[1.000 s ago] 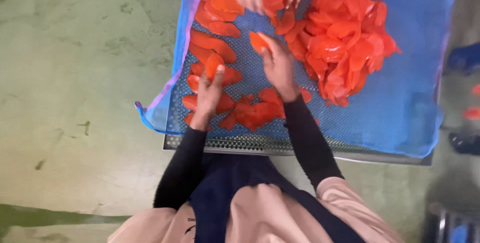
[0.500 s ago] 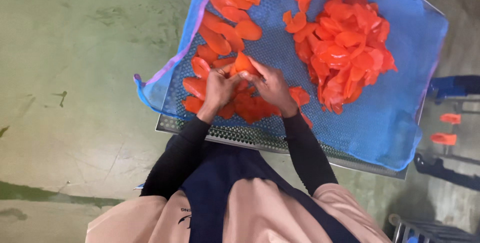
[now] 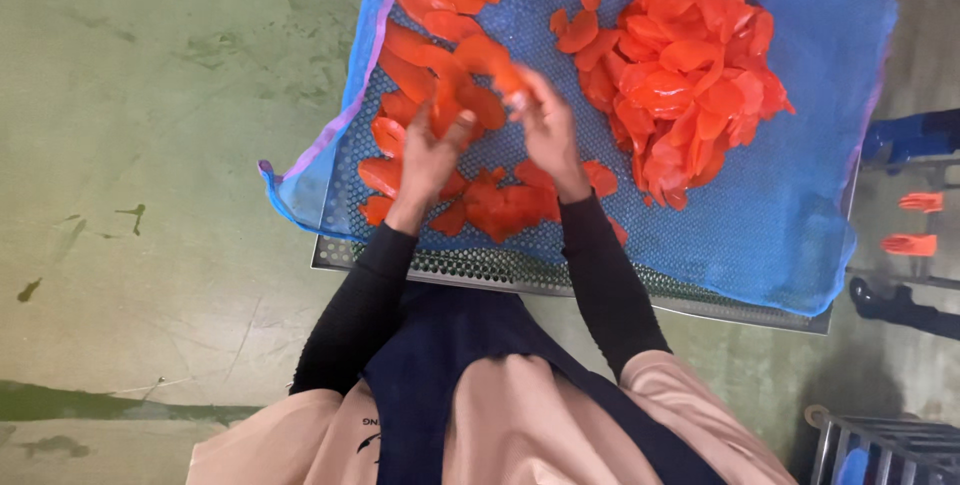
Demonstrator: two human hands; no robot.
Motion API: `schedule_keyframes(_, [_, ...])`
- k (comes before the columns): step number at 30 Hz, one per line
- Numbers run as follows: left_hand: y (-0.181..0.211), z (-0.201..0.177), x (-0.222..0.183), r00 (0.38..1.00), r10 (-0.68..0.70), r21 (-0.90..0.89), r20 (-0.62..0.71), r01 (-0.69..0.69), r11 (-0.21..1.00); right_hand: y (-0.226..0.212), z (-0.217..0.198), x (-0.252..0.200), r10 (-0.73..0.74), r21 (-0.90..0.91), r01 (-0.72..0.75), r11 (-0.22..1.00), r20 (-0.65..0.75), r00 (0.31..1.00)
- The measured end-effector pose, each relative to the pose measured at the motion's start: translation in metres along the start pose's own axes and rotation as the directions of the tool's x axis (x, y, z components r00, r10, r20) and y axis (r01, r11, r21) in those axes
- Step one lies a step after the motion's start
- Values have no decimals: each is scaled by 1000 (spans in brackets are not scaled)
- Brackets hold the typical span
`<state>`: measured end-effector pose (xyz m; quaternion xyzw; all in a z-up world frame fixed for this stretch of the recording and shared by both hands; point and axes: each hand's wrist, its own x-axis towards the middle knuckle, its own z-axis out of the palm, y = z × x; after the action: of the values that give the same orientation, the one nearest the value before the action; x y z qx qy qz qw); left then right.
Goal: The person arranges sliced red bell peppers on a blue mesh tray by hand, spreading them into a single layer. The person picks up individual slices and places them flat on the tray, working methodically across the surface.
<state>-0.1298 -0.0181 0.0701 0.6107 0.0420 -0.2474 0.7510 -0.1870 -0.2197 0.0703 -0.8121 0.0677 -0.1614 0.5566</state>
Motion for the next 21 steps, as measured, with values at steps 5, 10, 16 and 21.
schedule_keyframes(5, [-39, -17, 12, 999, 10, 97, -53, -5, 995, 36, -17, 12, -252, -513, 329, 793, 215, 944])
schedule_keyframes(10, [-46, 2, -1, 999, -12, -192, 43, 20, 981, -29, 13, -31, -49, -383, 219, 898, 405, 913])
schedule_keyframes(16, [-36, -10, -7, 971, 119, -148, 207, -89, 985, -31, -5, -47, -134, -459, 285, 841, 335, 933])
schedule_keyframes(21, [-28, -9, -5, 951, 219, 37, 219, -233, 972, -38, -7, -52, 219, -123, -191, 974, 290, 932])
